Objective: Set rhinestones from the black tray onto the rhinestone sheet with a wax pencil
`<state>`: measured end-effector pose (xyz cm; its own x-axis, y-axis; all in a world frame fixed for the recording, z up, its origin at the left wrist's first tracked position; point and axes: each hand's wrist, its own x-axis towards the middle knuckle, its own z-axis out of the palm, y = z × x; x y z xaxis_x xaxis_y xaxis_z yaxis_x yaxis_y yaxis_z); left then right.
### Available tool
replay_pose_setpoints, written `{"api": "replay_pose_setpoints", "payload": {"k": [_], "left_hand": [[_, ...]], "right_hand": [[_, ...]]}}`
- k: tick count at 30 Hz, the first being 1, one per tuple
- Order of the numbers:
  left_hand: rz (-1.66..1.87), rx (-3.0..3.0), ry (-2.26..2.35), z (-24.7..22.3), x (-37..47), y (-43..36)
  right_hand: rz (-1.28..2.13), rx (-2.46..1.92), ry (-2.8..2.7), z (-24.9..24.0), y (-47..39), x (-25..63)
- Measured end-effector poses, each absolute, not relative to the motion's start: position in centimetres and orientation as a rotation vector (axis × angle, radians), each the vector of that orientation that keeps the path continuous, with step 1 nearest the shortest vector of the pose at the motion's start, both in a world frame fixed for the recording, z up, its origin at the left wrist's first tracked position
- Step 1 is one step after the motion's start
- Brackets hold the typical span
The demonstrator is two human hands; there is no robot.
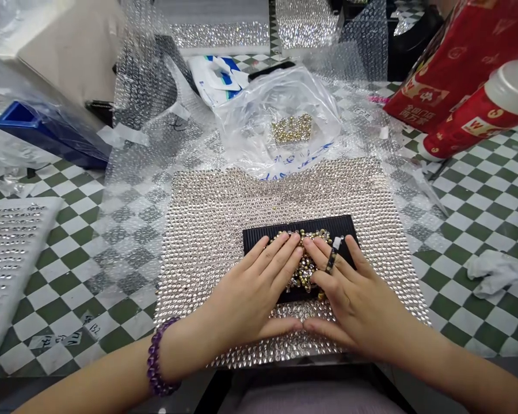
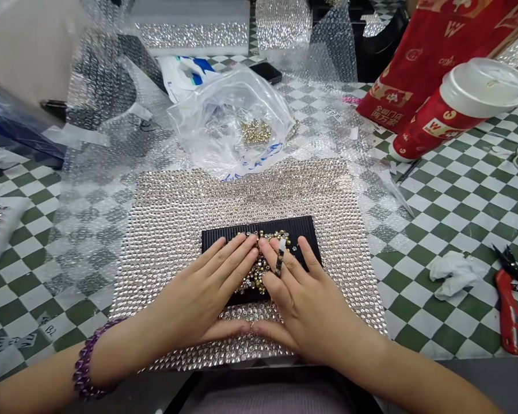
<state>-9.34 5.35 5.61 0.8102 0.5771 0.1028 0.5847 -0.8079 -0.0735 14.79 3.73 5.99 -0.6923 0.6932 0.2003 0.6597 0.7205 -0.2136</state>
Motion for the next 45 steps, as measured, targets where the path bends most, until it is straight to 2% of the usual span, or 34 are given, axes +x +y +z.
{"api": "replay_pose_setpoints", "payload": {"k": [33,40,45], "left_hand": [[-0.107,-2.93,-0.95,6.2,-9.4,4.3],[-0.274,-3.025,-1.038,7.3,-10.6,4.2],[-0.582,-3.108,-1.076,7.2,-11.1,4.7]], "right_hand": [[0.23,-1.036,-2.672,5.6,2.7,16.0],[0.276,-0.995,-2.691,5.9,2.7,15.8],[0.297,-0.977,-2.668,6.3,2.7,15.9]]}}
